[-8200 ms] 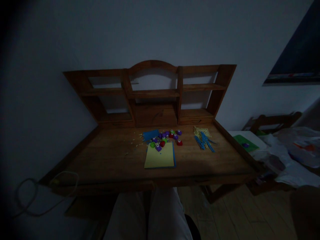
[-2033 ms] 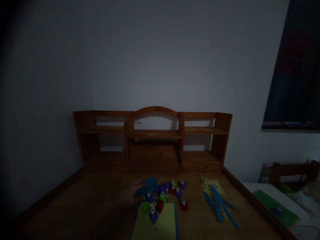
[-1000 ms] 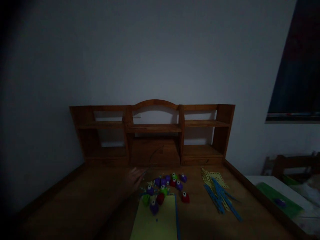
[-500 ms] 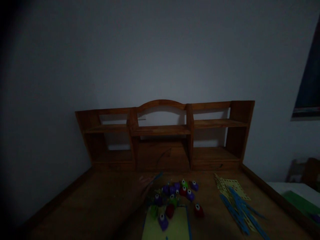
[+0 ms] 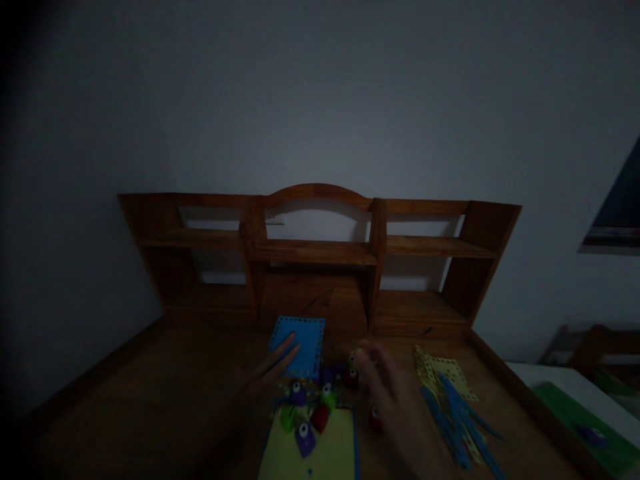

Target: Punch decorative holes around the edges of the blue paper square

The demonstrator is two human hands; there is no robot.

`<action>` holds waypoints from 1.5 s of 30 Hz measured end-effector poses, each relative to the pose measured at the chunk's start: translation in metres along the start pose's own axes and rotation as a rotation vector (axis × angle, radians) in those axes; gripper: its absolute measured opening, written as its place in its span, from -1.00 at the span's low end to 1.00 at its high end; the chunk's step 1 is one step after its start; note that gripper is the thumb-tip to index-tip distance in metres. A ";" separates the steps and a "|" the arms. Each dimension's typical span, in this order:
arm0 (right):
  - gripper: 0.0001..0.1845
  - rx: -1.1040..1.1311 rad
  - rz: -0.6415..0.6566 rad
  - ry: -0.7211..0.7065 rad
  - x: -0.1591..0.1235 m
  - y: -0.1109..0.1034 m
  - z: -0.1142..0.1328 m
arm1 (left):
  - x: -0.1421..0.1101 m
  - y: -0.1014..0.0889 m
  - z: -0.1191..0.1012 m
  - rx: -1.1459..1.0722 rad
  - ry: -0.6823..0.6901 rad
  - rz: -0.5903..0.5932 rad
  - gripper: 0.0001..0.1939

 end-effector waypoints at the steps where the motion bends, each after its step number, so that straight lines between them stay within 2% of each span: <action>1: -0.51 0.063 0.060 0.056 -0.001 0.013 -0.007 | 0.000 -0.003 -0.003 0.003 0.052 -0.011 -0.34; 4: -0.38 0.323 0.245 0.254 0.001 0.060 -0.032 | 0.000 0.000 -0.009 0.029 0.193 -0.053 -0.39; 6: -0.37 0.451 0.241 0.284 0.006 0.081 -0.047 | 0.000 0.009 -0.009 0.039 0.247 -0.066 -0.40; 8: -0.39 0.551 0.236 0.286 0.011 0.090 -0.060 | 0.001 0.017 -0.007 0.012 0.263 -0.070 -0.39; 11: -0.44 0.604 0.205 0.278 0.014 0.087 -0.072 | 0.005 0.023 -0.002 -0.127 0.208 -0.090 -0.35; 13: -0.47 0.599 0.184 0.272 0.012 0.083 -0.077 | 0.009 0.025 0.006 -0.324 0.019 -0.122 -0.30; 15: -0.50 0.605 0.158 0.256 0.010 0.080 -0.080 | 0.011 0.030 0.014 -0.616 -0.211 -0.229 -0.20; 17: -0.52 0.612 0.146 0.236 0.009 0.080 -0.083 | 0.009 0.042 0.020 -0.968 -0.429 -0.305 -0.29; 18: -0.53 0.611 0.139 0.231 0.010 0.080 -0.084 | 0.008 0.052 0.022 -1.157 -0.555 -0.282 -0.37; 20: -0.53 0.603 0.122 0.229 0.011 0.081 -0.087 | 0.007 0.071 0.020 -1.526 -0.715 -0.100 -0.27; 22: -0.57 0.591 0.107 0.220 0.012 0.081 -0.091 | 0.006 0.079 0.017 -1.696 -0.788 -0.039 -0.20; 24: -0.60 0.563 0.105 0.192 0.014 0.081 -0.095 | 0.007 0.078 0.016 -1.673 -0.803 -0.065 -0.29; 28: -0.61 0.476 0.104 0.154 0.013 0.081 -0.097 | 0.008 0.064 0.009 -1.574 -0.721 -0.054 -0.52; 31: -0.61 0.415 0.118 0.128 0.010 0.082 -0.094 | 0.006 0.059 0.005 -1.626 -0.710 -0.043 -0.52; 34: -0.61 0.349 0.122 0.084 0.009 0.083 -0.092 | 0.006 0.063 0.003 -1.658 -0.715 -0.030 -0.50; 36: -0.61 0.344 0.121 0.089 0.010 0.083 -0.095 | 0.009 0.062 0.005 -1.640 -0.678 -0.077 -0.48; 37: -0.60 0.357 0.115 0.100 0.012 0.083 -0.097 | 0.010 0.058 0.007 -1.588 -0.661 -0.143 -0.47; 40: -0.60 0.409 0.110 0.164 0.015 0.080 -0.100 | 0.008 0.029 0.015 -1.210 -0.565 -0.416 -0.45; 41: -0.59 0.429 0.124 0.203 0.014 0.078 -0.100 | 0.004 0.016 0.013 -1.047 -0.476 -0.457 -0.45; 43: -0.58 0.475 0.168 0.302 0.006 0.073 -0.099 | -0.011 -0.009 0.002 -0.729 -0.245 -0.416 -0.37; 45: -0.58 0.517 0.190 0.373 -0.012 0.068 -0.097 | -0.036 -0.026 -0.019 -0.471 -0.016 -0.312 -0.24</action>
Point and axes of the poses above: each hand's wrist, its own x-axis towards the middle knuckle, its own y-axis out of the palm, z = x × y, the point moved 3 cm from there along x, towards the middle knuckle, and after that the axes turned 3 degrees about y, right-handed, at the moved point
